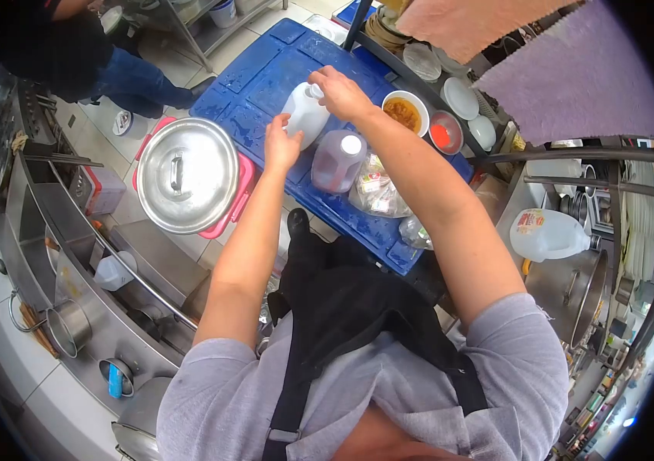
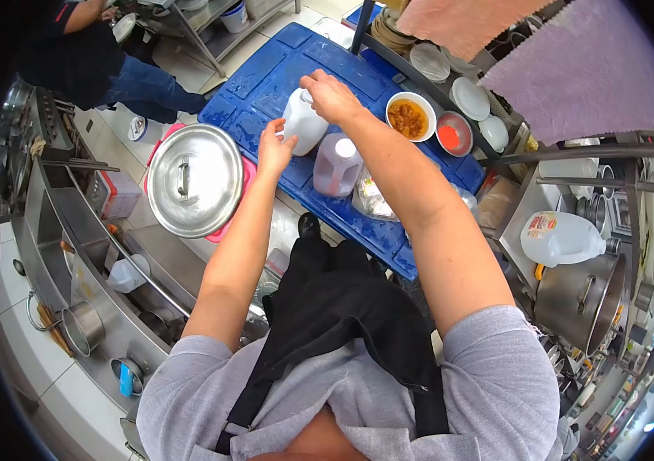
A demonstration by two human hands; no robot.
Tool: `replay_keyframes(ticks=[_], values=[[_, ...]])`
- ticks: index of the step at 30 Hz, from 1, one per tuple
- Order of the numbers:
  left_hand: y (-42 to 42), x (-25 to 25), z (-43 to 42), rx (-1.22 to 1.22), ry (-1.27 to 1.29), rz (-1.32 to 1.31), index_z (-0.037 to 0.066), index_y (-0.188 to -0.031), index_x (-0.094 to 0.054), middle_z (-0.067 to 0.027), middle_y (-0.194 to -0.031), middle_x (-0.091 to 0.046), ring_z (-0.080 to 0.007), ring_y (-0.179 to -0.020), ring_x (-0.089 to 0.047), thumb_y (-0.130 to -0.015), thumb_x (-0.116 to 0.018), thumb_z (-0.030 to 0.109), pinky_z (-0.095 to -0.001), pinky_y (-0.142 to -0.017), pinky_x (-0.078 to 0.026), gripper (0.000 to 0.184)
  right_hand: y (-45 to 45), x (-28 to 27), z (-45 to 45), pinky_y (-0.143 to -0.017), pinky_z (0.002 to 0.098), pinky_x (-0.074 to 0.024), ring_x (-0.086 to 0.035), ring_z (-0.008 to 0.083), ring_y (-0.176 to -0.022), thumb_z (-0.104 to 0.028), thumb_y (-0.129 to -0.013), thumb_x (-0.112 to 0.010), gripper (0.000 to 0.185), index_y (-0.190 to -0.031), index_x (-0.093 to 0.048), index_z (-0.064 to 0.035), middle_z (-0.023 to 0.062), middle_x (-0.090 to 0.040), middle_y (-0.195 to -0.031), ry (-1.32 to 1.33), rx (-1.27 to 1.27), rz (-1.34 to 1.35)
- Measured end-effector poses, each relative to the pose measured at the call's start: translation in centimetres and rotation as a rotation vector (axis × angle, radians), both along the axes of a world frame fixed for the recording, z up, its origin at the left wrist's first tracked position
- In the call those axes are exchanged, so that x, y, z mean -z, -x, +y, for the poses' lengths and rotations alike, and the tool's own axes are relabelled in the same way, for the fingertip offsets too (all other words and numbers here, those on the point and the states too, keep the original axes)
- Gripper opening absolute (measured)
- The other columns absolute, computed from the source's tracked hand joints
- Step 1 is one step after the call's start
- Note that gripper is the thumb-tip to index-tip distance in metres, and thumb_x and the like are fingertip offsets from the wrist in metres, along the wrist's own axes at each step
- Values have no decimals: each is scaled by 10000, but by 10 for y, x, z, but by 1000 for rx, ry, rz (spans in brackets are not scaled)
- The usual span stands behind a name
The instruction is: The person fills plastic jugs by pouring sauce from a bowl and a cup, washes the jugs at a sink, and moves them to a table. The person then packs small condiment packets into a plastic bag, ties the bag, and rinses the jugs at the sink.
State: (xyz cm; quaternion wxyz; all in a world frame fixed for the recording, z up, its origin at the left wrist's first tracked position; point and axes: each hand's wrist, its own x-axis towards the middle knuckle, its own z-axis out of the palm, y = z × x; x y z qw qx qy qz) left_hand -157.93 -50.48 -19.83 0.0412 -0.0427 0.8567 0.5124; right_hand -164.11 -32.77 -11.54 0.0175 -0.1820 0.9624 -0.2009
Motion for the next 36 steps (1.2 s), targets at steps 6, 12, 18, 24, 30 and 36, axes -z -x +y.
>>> replay_keyframes(ticks=[6, 12, 18, 24, 30, 36], values=[[29, 26, 1, 49, 91, 16, 70, -1324, -465, -218, -1284, -522, -363, -1148, -552, -767, -768, 154, -421, -982, -453, 640, 23, 21, -11, -927, 428, -491, -555, 340, -1114, 3, -718, -722, 486, -1173, -612, -130, 125, -570, -1157, -99, -57, -30], [45, 45, 9, 76, 140, 15, 51, -1233, -550, -207, -1221, -575, -371, -1147, -552, -770, -772, 208, -418, -977, -449, 536, 32, 14, -24, -869, 425, -525, -609, 339, -1047, -189, -789, -731, 337, -1102, -664, -84, 134, -636, -1088, -319, -106, -44], [45, 48, 9, 51, 130, 21, 6, -1121, -622, -229, -1115, -648, -392, -1053, -609, -819, -724, 273, -442, -919, -471, 415, 35, -21, -40, -890, 439, -514, -652, 340, -1037, -574, -900, -547, 584, -1003, -722, -27, 195, -701, -1018, -367, 439, -424], [46, 51, 11, 70, 161, 45, 22, -1189, -622, -236, -1109, -653, -402, -1059, -609, -829, -711, 281, -449, -916, -472, 453, 23, 2, -18, -856, 473, -518, -622, 360, -1050, -172, -822, -682, 541, -1332, -505, -201, 192, -531, -1237, -138, -42, -126], [47, 51, 9, 74, 152, -45, 69, -1214, -619, -191, -1167, -633, -388, -1089, -589, -842, -695, 321, -453, -940, -458, 456, 40, -1, -35, -770, 466, -549, -664, 343, -983, -317, -886, -633, 429, -1256, -549, -117, 180, -605, -1162, -487, 218, -402], [50, 56, 5, 93, 116, -7, 35, -1206, -622, -238, -1131, -650, -397, -1081, -609, -838, -704, 327, -448, -920, -474, 477, 26, -1, -26, -816, 459, -538, -640, 329, -1036, -264, -864, -666, 422, -1255, -558, -143, 170, -588, -1159, -300, 40, -154]])
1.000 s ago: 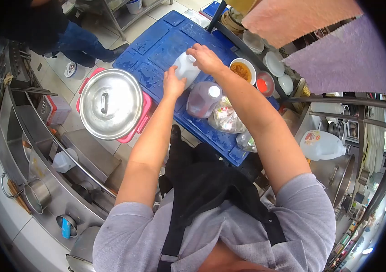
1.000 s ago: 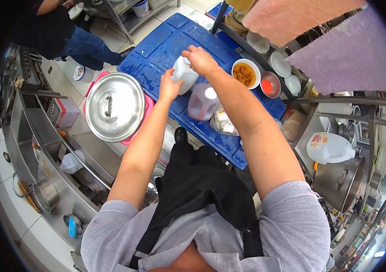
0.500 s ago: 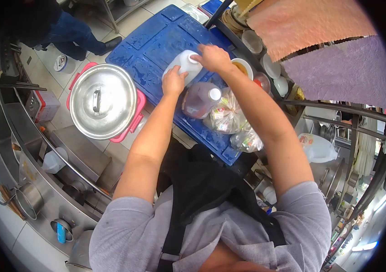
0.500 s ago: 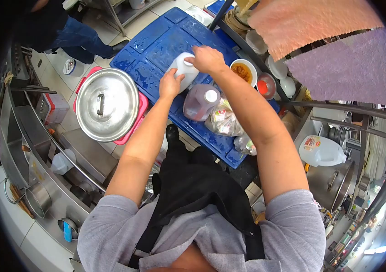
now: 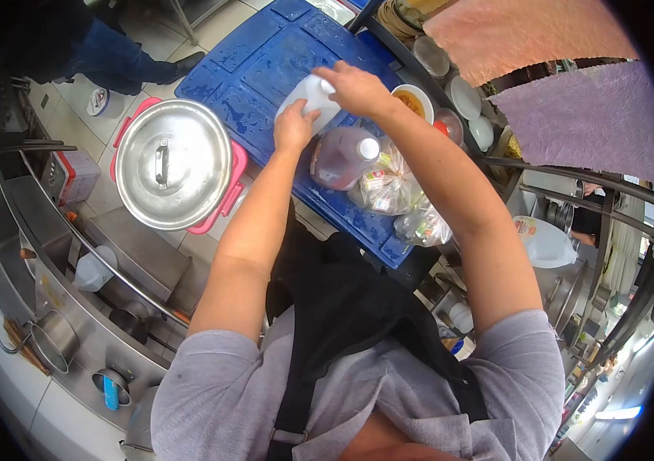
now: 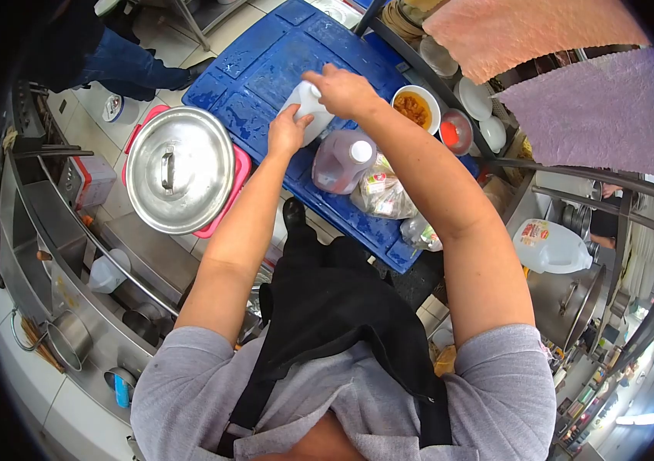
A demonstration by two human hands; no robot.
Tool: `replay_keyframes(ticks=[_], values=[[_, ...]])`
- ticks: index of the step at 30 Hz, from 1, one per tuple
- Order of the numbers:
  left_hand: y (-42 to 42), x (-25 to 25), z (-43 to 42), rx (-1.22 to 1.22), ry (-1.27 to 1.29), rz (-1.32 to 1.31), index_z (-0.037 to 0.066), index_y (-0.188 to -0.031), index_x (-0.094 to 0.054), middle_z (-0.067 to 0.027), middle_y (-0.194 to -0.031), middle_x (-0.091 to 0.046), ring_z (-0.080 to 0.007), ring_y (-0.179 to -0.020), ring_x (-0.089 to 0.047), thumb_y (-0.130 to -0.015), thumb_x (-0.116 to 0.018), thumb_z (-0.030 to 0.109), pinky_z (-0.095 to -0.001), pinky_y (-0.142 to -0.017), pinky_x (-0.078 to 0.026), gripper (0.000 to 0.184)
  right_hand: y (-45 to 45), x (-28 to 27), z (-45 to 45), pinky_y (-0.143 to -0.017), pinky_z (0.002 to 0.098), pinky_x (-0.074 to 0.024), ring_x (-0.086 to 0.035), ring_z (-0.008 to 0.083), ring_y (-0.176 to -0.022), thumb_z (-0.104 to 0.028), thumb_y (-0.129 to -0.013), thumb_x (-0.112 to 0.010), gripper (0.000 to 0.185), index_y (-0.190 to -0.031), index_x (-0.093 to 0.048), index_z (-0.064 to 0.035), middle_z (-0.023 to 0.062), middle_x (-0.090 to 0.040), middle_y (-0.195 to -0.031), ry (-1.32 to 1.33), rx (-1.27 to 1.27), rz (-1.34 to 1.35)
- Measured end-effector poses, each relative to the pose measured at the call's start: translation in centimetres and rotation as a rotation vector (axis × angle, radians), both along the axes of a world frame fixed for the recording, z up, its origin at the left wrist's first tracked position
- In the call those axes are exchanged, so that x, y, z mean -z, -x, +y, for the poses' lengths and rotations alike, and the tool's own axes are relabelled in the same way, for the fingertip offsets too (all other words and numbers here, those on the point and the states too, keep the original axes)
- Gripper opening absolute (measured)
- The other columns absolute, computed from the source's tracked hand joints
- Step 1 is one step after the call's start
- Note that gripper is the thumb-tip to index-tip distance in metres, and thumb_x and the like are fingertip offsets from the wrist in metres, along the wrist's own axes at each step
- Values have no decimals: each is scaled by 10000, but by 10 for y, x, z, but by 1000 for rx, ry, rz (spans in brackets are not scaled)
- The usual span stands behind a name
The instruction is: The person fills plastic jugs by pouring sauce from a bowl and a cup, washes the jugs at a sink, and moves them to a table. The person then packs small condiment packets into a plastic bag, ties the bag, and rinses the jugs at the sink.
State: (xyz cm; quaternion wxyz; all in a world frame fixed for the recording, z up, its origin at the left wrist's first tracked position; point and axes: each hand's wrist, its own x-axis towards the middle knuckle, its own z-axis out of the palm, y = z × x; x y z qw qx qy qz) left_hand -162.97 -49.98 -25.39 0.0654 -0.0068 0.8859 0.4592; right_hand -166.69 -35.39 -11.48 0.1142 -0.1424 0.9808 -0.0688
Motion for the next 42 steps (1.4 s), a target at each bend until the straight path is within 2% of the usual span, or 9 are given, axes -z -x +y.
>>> replay_keyframes(ticks=[4, 12, 17, 29, 33, 34, 36, 38, 42], values=[[1, 0, 1, 15, -5, 1, 34, -1195, -629, -236, -1140, -648, -388, -1090, -607, -834, -709, 331, -444, -922, -474, 474, 0, 15, -2, -816, 437, -546, -636, 358, -1007, -179, -853, -669, 404, -1237, -555, -127, 180, -572, -1111, -81, -163, 21], [-6, 0, 0, -43, -16, 10, 26, -1189, -631, -246, -1145, -642, -397, -1084, -607, -837, -705, 344, -447, -926, -474, 480, 0, 38, -8, -660, 488, -537, -667, 389, -781, -389, -876, -635, 413, -1065, -490, -51, 177, -659, -955, -42, 36, 121], [13, 7, -27, 386, -132, -155, 26, -1232, -594, -244, -1126, -649, -411, -1080, -606, -842, -696, 392, -440, -913, -483, 544, 3, 26, 11, -641, 472, -536, -676, 360, -772, -461, -898, -564, 380, -1048, -522, -115, 157, -674, -832, -120, -195, 53], [-16, 12, 5, -54, -205, 148, 17, -1067, -624, -215, -1027, -638, -414, -1033, -573, -783, -725, 148, -463, -917, -448, 329, -6, 49, -13, -564, 487, -525, -676, 370, -666, -458, -900, -535, 332, -947, -539, -130, 167, -683, -715, -74, 197, 153], [3, 1, -136, -515, -170, 115, -2, -1209, -551, -180, -1195, -561, -348, -1139, -520, -728, -792, 150, -449, -996, -410, 559, -4, 40, -13, -604, 490, -531, -685, 367, -713, -475, -900, -545, 372, -986, -525, -113, 168, -692, -751, -66, 220, 58], [5, 52, -204, -642, 87, 431, -9, -1268, -499, -178, -1242, -521, -360, -1151, -506, -723, -810, 156, -449, -993, -414, 649, -2, 38, -12, -607, 488, -534, -686, 366, -718, -472, -899, -547, 371, -986, -527, -113, 165, -694, -756, -89, 216, 24], [-7, 42, -268, -904, 648, -101, 56, -1241, -547, -197, -1202, -563, -377, -1091, -552, -765, -774, 291, -452, -923, -469, 578, -5, 38, -11, -613, 485, -537, -687, 364, -720, -473, -899, -547, 369, -986, -528, -115, 163, -694, -758, -70, 225, 28], [-7, 96, -335, -410, 451, -297, 44, -1132, -625, -206, -1022, -658, -384, -969, -624, -782, -744, 323, -458, -855, -489, 463, 1, 38, -11, -618, 483, -540, -689, 363, -723, -474, -899, -547, 368, -986, -529, -116, 162, -695, -761, -48, 215, 52], [40, 97, -316, -429, 416, -93, 9, -1067, -660, -222, -950, -680, -398, -912, -650, -805, -719, 288, -462, -822, -487, 387, 1, 37, -8, -618, 480, -546, -689, 363, -717, -472, -900, -549, 365, -971, -525, -115, 166, -695, -768, -27, 240, 40]])
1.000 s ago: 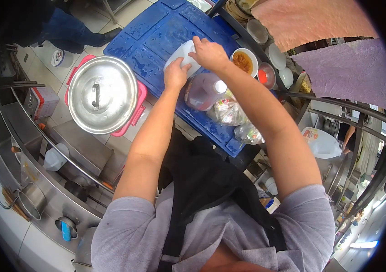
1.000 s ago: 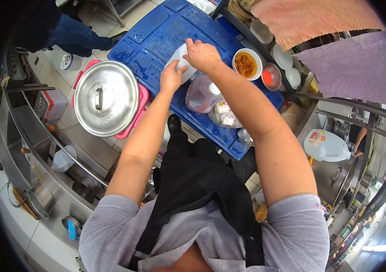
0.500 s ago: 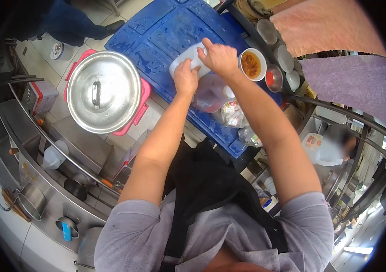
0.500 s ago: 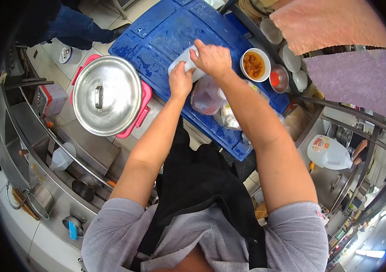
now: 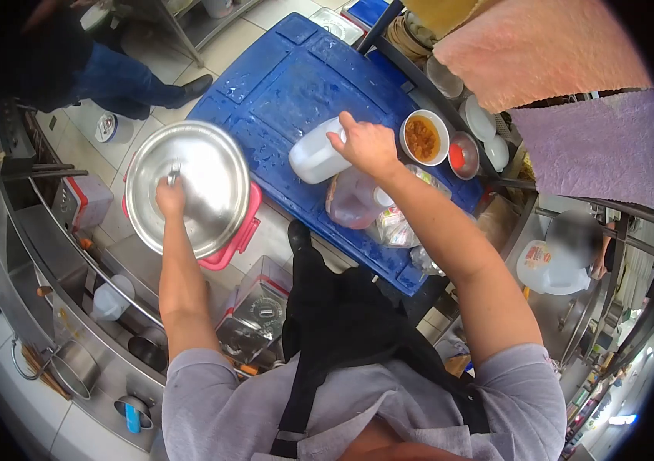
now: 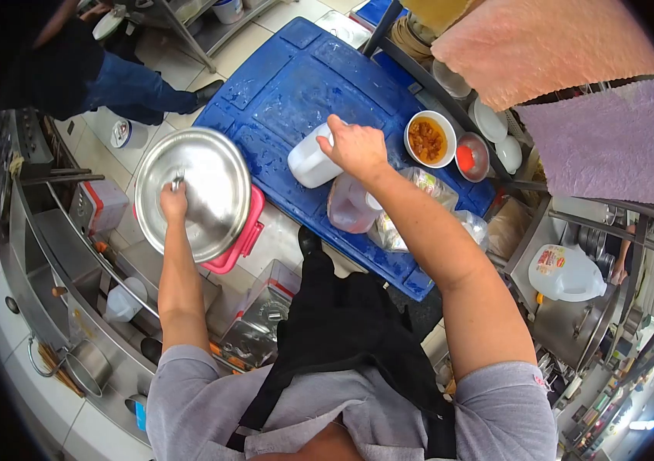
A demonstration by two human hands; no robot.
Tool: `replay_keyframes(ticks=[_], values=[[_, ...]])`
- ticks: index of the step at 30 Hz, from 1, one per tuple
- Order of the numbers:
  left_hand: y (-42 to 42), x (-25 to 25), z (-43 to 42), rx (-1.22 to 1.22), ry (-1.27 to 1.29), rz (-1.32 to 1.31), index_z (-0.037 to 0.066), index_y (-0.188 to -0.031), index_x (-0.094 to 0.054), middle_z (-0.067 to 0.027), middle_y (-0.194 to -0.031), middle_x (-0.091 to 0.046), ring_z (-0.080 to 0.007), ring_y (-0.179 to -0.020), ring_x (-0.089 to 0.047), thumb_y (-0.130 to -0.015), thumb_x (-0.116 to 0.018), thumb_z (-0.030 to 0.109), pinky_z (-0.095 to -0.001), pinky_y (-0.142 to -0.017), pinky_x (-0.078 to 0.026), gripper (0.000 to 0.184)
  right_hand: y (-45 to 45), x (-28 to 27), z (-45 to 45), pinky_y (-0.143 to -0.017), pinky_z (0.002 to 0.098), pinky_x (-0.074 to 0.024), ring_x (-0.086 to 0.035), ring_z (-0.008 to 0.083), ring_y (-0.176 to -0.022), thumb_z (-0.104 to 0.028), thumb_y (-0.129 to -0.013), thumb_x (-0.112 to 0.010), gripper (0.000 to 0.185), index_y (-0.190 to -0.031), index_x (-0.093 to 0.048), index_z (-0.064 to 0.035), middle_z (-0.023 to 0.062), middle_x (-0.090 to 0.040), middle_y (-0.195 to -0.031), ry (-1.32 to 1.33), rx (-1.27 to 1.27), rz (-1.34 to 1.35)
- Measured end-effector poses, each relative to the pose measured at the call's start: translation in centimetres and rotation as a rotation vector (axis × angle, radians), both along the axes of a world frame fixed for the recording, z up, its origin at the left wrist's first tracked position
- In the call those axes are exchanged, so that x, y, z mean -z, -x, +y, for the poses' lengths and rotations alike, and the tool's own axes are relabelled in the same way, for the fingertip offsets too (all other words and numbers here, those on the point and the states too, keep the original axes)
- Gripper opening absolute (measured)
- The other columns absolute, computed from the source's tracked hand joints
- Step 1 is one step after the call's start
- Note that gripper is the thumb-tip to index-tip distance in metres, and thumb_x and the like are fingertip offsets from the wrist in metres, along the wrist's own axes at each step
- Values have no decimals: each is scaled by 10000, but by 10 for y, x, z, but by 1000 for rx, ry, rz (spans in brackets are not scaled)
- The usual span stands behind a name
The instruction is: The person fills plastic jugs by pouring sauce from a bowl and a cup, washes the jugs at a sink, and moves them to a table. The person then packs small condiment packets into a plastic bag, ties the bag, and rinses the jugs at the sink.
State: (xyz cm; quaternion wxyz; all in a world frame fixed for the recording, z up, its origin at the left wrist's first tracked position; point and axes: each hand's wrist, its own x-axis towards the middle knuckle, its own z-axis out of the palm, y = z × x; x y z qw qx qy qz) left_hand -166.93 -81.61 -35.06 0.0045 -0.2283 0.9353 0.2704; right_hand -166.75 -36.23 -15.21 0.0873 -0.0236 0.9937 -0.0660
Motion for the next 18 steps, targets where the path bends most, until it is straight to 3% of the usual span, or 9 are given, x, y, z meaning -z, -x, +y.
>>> replay_keyframes(ticks=[3, 6, 8, 9, 13, 15, 18], values=[[79, -55, 48, 162, -78, 157, -3, -1075, -657, -244, -1006, -671, -414, -961, -637, -841, -683, 281, -458, -844, -486, 368, -1, -1, -1, -610, 480, -544, -686, 366, -710, -471, -897, -556, 363, -965, -522, -116, 166, -695, -773, -6, -16, -44], [167, -73, 109, 329, -73, 253, 3, -1099, -631, -268, -1047, -647, -448, -1007, -604, -935, -529, 331, -489, -871, -468, 380, -1, 0, 1, -608, 482, -541, -684, 366, -708, -470, -890, -565, 362, -964, -521, -118, 165, -695, -776, 14, -7, -12], [218, -45, 149, 423, -73, 256, 15, -1082, -618, -243, -1048, -648, -448, -1014, -593, -946, -478, 274, -500, -882, -460, 324, -2, 0, -1, -607, 490, -539, -682, 366, -700, -472, -885, -572, 363, -957, -521, -120, 163, -693, -768, 24, 18, -22], [230, -35, 173, 419, -194, 248, 17, -1082, -620, -250, -1063, -644, -452, -1028, -588, -936, -477, 256, -496, -898, -459, 314, -2, 0, 0, -596, 484, -540, -683, 356, -695, -473, -880, -576, 366, -951, -521, -119, 158, -690, -756, 19, 20, -13], [237, 13, 260, 347, -237, 48, 62, -1160, -625, -214, -1128, -650, -412, -1069, -603, -860, -552, 175, -467, -934, -464, 329, -1, 10, 4, -560, 459, -537, -684, 335, -683, -470, -875, -581, 368, -939, -523, -112, 148, -689, -759, 46, 33, 59], [237, 52, 278, 288, -219, 32, 88, -1198, -623, -195, -1149, -657, -377, -1069, -623, -820, -569, 119, -440, -938, -473, 383, 5, 9, 9, -556, 458, -535, -682, 334, -675, -471, -877, -579, 370, -937, -523, -110, 143, -687, -754, 15, 38, 50], [223, 65, 272, 247, -482, 101, 64, -1247, -582, -236, -1169, -638, -358, -1077, -626, -797, -584, 64, -403, -934, -480, 451, -1, 16, 21, -541, 457, -528, -676, 330, -659, -474, -882, -572, 375, -937, -524, -107, 135, -680, -738, 22, 39, 42]])
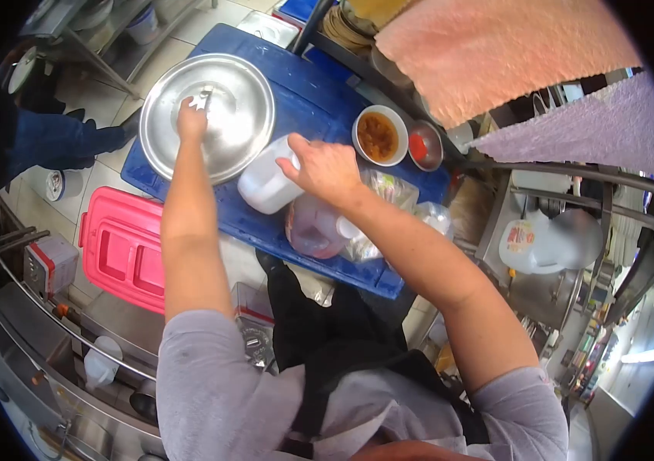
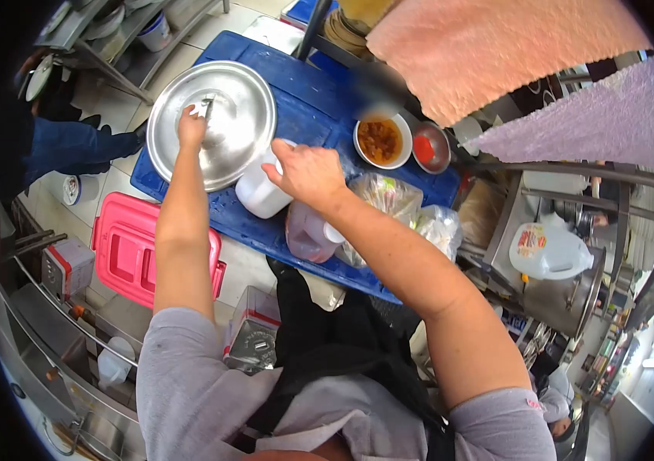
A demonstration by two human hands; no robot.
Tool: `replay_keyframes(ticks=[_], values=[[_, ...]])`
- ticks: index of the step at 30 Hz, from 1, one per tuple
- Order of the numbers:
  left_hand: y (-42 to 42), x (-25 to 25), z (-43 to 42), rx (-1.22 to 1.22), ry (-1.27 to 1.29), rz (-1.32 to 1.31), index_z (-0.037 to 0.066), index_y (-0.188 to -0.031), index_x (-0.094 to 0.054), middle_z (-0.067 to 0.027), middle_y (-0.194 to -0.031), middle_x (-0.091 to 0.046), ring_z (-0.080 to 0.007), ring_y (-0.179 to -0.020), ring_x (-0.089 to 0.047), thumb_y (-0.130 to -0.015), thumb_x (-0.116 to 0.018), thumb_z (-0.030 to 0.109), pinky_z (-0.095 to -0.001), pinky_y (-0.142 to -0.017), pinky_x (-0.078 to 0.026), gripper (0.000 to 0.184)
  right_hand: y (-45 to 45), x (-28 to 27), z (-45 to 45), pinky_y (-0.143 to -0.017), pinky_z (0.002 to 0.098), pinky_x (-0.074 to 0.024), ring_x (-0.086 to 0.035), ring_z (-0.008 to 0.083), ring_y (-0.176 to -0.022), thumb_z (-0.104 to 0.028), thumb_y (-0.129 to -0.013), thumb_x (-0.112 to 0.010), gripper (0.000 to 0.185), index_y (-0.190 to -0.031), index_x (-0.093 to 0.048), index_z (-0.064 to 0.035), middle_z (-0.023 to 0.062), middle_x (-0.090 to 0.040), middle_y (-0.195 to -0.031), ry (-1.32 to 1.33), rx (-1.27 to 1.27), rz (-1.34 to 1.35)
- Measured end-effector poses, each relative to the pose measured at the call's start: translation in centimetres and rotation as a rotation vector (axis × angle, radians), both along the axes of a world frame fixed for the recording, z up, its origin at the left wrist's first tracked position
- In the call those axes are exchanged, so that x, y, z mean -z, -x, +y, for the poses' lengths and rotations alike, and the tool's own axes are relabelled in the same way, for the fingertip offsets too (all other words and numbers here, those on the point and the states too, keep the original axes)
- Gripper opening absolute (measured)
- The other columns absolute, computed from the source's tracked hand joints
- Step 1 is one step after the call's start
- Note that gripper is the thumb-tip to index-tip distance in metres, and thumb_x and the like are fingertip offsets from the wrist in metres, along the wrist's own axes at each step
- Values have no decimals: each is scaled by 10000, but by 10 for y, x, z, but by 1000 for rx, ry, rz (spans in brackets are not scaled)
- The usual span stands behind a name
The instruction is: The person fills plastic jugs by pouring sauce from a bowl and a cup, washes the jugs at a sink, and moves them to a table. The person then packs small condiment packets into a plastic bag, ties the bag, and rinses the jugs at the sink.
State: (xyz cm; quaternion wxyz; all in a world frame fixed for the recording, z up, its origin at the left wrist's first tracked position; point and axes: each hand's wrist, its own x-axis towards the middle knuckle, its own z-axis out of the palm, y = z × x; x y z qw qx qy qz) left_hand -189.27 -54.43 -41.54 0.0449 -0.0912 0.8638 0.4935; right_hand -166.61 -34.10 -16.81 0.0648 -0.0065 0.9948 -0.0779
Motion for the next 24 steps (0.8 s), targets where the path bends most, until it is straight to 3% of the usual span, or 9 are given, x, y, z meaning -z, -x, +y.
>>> replay_keyframes(ticks=[2, 4, 6, 8, 13, 14, 17, 22, 24], values=[[-35, -32, -7, 117, 58, 107, 40, -1249, -566, -228, -1164, -633, -343, -1062, -628, -816, -618, 76, -395, -922, -481, 438, 3, -3, 6, -536, 464, -522, -674, 331, -656, -486, -883, -569, 384, -936, -522, -108, 142, -679, -736, 45, -52, 12], [-106, -98, -6, 283, -123, 159, 21, -1218, -567, -189, -1152, -627, -301, -1044, -624, -818, -677, 112, -376, -905, -478, 425, 7, -6, 11, -537, 467, -520, -674, 334, -655, -510, -880, -566, 406, -940, -525, -111, 142, -677, -733, 41, -95, 7], [-183, -152, 4, 522, -455, -143, 20, -1177, -574, -150, -1113, -627, -254, -1045, -610, -817, -719, 152, -358, -885, -473, 410, 5, -3, 18, -539, 473, -517, -674, 340, -653, -559, -874, -558, 449, -948, -529, -118, 142, -675, -726, 19, -210, -13], [-231, -177, 18, 618, -337, -37, 20, -1137, -586, -159, -1127, -624, -259, -1052, -607, -812, -744, 184, -359, -881, -476, 396, 9, -8, 31, -555, 468, -524, -680, 344, -679, -616, -858, -549, 509, -988, -535, -124, 141, -669, -729, 49, -352, -12], [-233, -166, 53, 488, -119, 18, 3, -1113, -588, -219, -1048, -661, -356, -990, -641, -796, -764, 254, -425, -866, -490, 441, 36, -1, 46, -586, 439, -506, -641, 316, -686, -538, -809, -618, 442, -901, -585, -107, 114, -636, -784, -32, -643, 193], [-231, -165, 58, 509, -87, -15, -6, -1094, -590, -250, -1013, -666, -399, -952, -647, -783, -777, 300, -443, -833, -497, 475, 47, 8, 44, -583, 436, -531, -659, 331, -676, -576, -834, -557, 490, -875, -649, -97, 105, -654, -732, 2, -656, 232], [-225, -158, 68, 271, -64, 123, -37, -989, -589, -274, -913, -661, -473, -889, -610, -756, -790, 317, -480, -762, -480, 469, 58, 10, 22, -596, 440, -532, -670, 322, -697, -555, -846, -542, 476, -836, -667, -96, 102, -670, -724, -28, -582, 238], [-227, -170, 84, 130, -62, 113, -37, -903, -616, -276, -872, -664, -461, -858, -624, -747, -794, 332, -485, -758, -480, 438, 53, -18, 4, -648, 444, -545, -691, 324, -749, -542, -854, -521, 476, -814, -704, -105, 132, -701, -743, -104, -188, 21], [-225, -179, 79, 216, 87, 114, -37, -892, -637, -263, -840, -668, -451, -838, -631, -730, -807, 350, -483, -752, -485, 452, 41, -35, 6, -710, 435, -546, -692, 336, -822, -547, -864, -528, 487, -949, -695, -97, 148, -704, -824, -92, -131, -63]])
